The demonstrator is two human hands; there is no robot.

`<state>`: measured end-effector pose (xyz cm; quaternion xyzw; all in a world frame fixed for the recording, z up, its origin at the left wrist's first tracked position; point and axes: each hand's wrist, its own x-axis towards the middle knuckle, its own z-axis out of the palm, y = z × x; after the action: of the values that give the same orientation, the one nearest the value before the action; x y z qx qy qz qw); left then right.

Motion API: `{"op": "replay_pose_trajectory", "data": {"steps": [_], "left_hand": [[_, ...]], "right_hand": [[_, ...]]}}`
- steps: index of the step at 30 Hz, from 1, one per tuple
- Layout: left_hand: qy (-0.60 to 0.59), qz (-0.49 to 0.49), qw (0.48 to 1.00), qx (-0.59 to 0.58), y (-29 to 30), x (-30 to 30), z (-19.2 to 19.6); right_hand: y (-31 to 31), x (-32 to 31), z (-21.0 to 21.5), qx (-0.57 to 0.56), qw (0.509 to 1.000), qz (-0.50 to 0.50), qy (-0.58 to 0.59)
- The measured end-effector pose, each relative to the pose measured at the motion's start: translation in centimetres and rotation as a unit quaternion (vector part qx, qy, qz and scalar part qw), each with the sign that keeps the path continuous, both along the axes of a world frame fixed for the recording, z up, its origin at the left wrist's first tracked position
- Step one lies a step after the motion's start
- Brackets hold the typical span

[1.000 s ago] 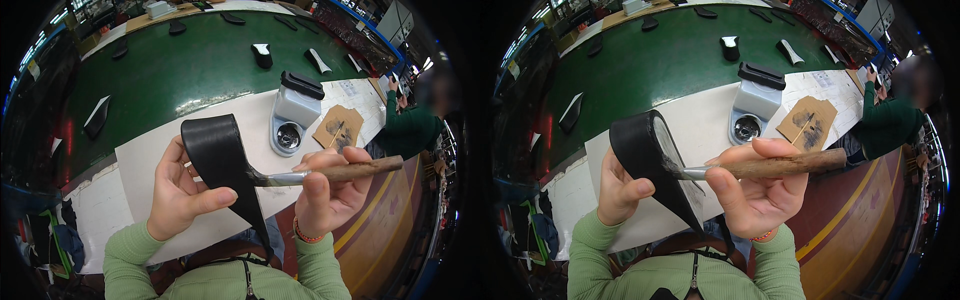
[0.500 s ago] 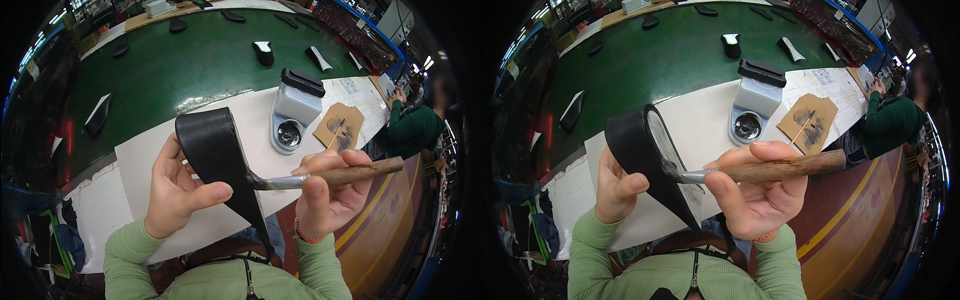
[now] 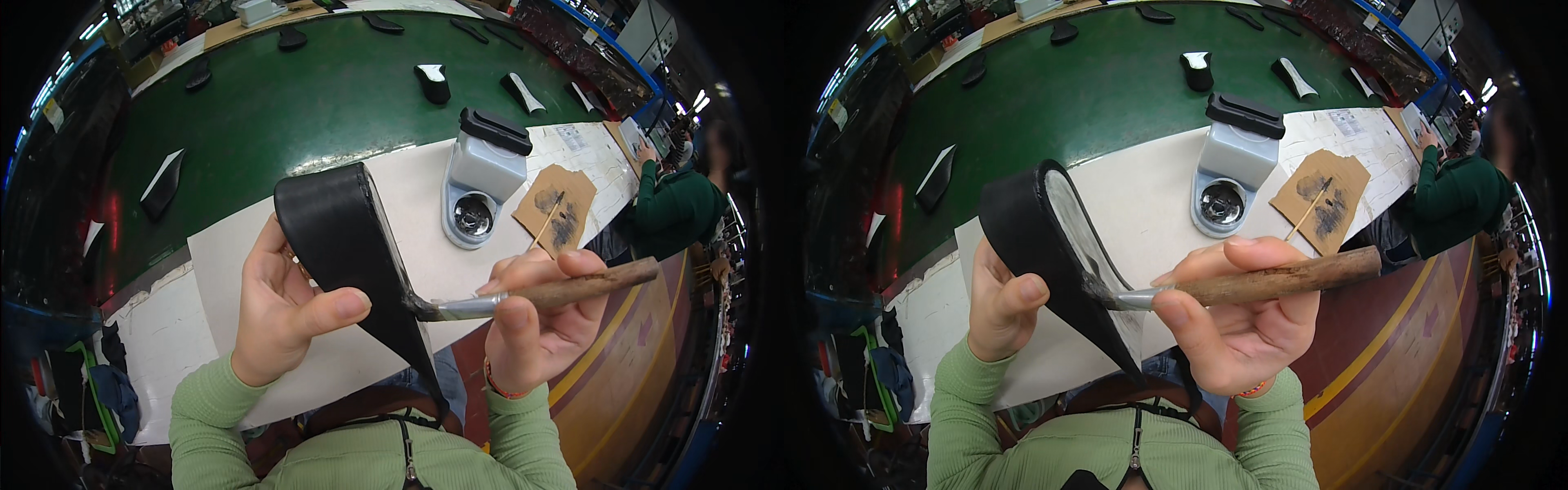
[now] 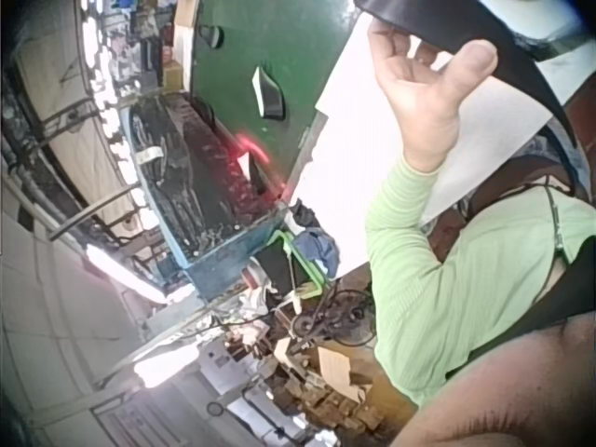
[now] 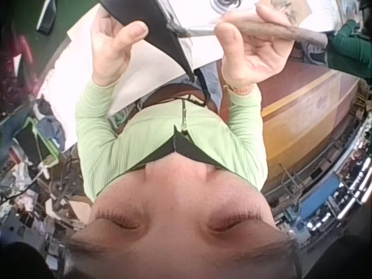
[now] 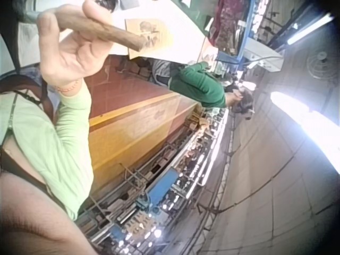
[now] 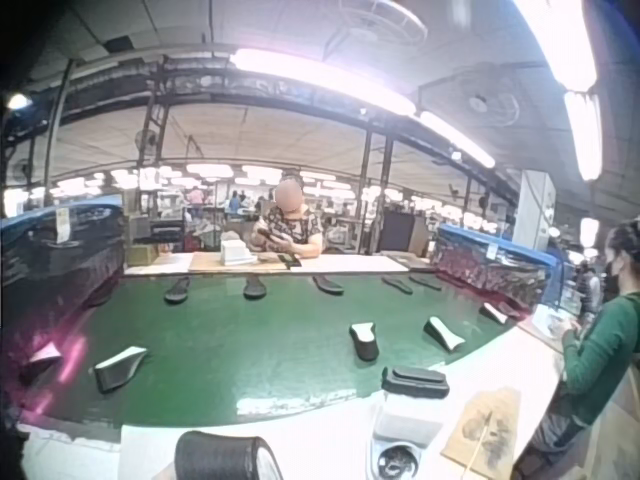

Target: The person paints the edges of black shoe parts with a brush, repeatedly dipping the brush into a container and applying paint to multiple pieces on a green workbench.

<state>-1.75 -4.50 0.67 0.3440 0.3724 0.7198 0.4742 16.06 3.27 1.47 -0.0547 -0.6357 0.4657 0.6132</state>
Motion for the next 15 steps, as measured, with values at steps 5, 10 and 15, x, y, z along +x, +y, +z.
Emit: {"op": "replay_pose_trajectory", "data": {"steps": [5, 10, 15], "left_hand": [[0.004, 0.007, 1.000, 0.007, 0.06, -0.02, 0.07], [-0.002, 0.013, 1.000, 0.004, 0.03, -0.03, 0.09], [-0.004, 0.017, 1.000, 0.008, 0.05, -0.09, 0.04]], "right_hand": [[-0.20, 0.37, -0.09, -0.002, 1.000, 0.008, -0.015], [-0.07, 0.75, -0.17, 0.016, 0.999, 0.023, -0.033], [-0.31, 1.05, -0.26, 0.012, 0.999, 0.034, -0.036]]}}
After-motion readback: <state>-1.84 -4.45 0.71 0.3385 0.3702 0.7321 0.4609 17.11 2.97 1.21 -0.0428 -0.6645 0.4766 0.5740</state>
